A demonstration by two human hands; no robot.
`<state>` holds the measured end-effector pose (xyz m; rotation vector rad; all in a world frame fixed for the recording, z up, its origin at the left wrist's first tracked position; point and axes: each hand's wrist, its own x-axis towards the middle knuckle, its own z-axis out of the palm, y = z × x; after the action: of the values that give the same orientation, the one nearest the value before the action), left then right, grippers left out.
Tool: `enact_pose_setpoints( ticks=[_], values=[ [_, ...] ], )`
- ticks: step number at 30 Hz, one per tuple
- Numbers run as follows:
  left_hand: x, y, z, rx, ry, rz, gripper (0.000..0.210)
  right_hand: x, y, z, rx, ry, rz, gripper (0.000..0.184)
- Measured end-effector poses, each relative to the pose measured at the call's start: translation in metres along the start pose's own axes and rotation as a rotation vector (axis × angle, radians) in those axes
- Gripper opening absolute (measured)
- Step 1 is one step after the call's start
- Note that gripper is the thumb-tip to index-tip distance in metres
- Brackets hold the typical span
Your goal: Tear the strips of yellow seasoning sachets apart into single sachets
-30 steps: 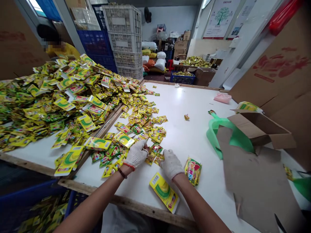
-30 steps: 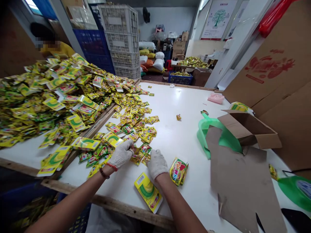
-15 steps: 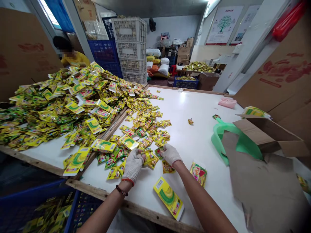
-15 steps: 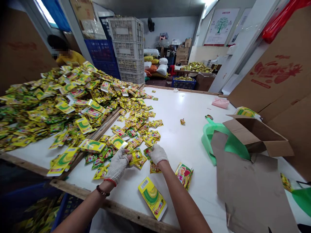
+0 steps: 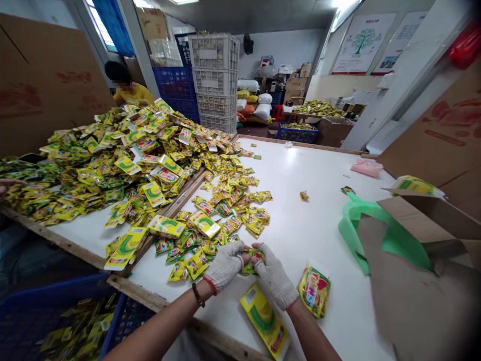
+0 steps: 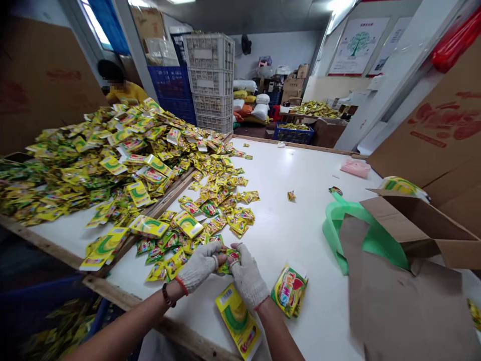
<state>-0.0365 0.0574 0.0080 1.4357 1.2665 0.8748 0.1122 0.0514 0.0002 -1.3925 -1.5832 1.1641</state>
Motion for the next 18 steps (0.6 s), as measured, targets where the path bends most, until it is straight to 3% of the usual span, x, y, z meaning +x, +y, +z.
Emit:
enact_pose_setpoints(
  ticks=[2, 4, 7, 9, 13, 18],
  values=[
    [0.017, 0.012, -0.027, 0.354, 0.019, 0.099, 0.023, 0.002, 0.002, 0.0, 0.11, -0.071, -0.027, 0.023],
    [0.042, 0.022, -0.066, 0.802, 0.054, 0.15, 0.025, 0.005, 0.008, 0.001, 0.171, -0.025, 0.012, 0.025],
    [0.086, 0.03, -0.124, 1.006, -0.009, 0.089, 0.035, 0.012, 0.019, 0.001, 0.201, 0.028, 0.105, 0.035],
    [0.112, 0.028, -0.148, 1.09, -0.101, 0.034, 0.043, 0.015, 0.023, -0.001, 0.199, 0.003, 0.141, 0.034],
    [0.14, 0.02, -0.157, 1.226, -0.208, -0.03, 0.045, 0.02, 0.028, -0.004, 0.145, 0.045, 0.139, 0.03],
    [0.129, 0.033, -0.149, 1.277, -0.202, -0.002, 0.037, 0.02, 0.027, -0.003, 0.086, 0.179, 0.101, 0.03]
  ],
)
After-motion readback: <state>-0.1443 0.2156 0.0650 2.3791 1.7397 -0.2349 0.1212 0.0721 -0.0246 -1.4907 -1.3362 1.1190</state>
